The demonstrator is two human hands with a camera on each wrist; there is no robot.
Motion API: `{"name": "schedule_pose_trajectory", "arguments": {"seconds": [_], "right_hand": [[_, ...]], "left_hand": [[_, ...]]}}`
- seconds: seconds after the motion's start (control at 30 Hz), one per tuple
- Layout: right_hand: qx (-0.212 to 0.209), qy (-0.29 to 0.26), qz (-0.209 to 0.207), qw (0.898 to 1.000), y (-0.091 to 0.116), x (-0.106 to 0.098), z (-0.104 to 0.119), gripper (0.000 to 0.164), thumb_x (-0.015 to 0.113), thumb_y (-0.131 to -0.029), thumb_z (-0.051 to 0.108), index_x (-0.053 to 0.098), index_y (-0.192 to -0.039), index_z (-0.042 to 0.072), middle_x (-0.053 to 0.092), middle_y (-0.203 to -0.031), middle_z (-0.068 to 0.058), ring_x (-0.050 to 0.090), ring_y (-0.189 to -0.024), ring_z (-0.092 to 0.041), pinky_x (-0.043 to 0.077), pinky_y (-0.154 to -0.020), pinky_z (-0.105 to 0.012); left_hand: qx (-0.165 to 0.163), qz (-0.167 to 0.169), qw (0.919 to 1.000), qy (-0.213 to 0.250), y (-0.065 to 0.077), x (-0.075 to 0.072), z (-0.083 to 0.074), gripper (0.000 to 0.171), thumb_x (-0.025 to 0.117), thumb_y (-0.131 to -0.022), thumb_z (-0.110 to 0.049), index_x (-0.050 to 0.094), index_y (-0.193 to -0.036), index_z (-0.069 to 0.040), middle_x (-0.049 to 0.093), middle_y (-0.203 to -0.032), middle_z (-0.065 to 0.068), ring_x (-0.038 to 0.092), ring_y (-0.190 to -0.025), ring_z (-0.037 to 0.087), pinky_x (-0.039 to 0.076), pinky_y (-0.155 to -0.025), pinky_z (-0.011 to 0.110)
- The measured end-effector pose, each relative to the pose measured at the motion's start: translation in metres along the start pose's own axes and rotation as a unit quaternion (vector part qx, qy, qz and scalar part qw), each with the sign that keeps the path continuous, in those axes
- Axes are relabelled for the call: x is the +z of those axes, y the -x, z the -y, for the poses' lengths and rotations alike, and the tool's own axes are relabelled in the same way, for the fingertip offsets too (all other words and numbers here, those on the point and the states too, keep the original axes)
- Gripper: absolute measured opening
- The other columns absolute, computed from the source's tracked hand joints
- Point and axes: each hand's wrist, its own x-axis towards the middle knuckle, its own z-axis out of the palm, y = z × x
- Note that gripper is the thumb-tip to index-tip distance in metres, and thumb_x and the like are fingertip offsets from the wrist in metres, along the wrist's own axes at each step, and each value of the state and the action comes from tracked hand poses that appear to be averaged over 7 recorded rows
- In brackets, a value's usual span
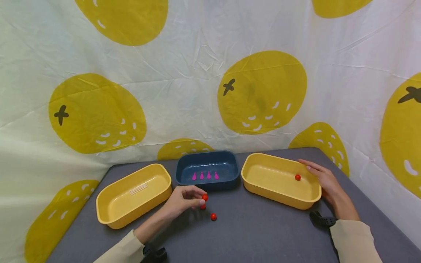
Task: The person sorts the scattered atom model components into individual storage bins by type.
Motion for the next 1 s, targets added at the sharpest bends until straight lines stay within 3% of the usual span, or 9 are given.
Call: {"name": "schedule_pose_trajectory", "arguments": {"seconds": [0.2, 0.43, 0.73, 1.0], "right_hand": [[0.002, 0.017, -0.004, 1.000, 0.000, -0.001, 0.000, 0.053, 0.043, -0.102, 0.032, 0.032, -0.151, 0.014, 0.054, -0.120, 0.030, 0.061, -0.104, 0.006, 0.057, -0.081, -0.026], [0.005, 0.010, -0.004, 1.000, 0.001, 0.000, -0.001, 0.053, 0.044, -0.102, 0.032, 0.032, -0.151, 0.013, 0.055, -0.118, 0.030, 0.062, -0.103, 0.006, 0.057, -0.081, -0.027], [0.008, 0.010, -0.009, 1.000, 0.002, 0.002, -0.001, 0.053, 0.044, -0.102, 0.033, 0.033, -0.150, 0.014, 0.054, -0.118, 0.029, 0.061, -0.103, 0.007, 0.057, -0.081, -0.026], [0.002, 0.006, -0.009, 1.000, 0.001, 0.001, -0.001, 0.052, 0.045, -0.102, 0.033, 0.035, -0.150, 0.015, 0.052, -0.121, 0.027, 0.061, -0.104, 0.007, 0.056, -0.082, -0.025]], "left_hand": [[0.012, 0.008, 0.9997, 0.019, -0.017, 0.009, -0.015, 0.033, 0.076, -0.082, -0.034, 0.072, -0.111, -0.018, 0.073, -0.094, 0.002, 0.063, -0.076, 0.015, 0.053, -0.063, 0.029], [0.014, 0.003, 0.9995, 0.029, -0.038, 0.021, -0.028, 0.034, 0.077, -0.081, -0.033, 0.072, -0.111, -0.017, 0.073, -0.096, 0.001, 0.061, -0.080, 0.032, 0.056, -0.067, 0.034], [0.000, -0.009, 0.9978, 0.066, -0.062, 0.032, -0.036, 0.029, 0.077, -0.081, -0.031, 0.072, -0.108, -0.022, 0.074, -0.099, 0.002, 0.070, -0.086, 0.018, 0.057, -0.074, 0.030], [0.012, -0.006, 0.9985, 0.054, -0.086, 0.042, -0.045, 0.027, 0.078, -0.080, -0.034, 0.073, -0.105, -0.026, 0.074, -0.098, -0.002, 0.069, -0.086, 0.017, 0.057, -0.073, 0.031]]}}
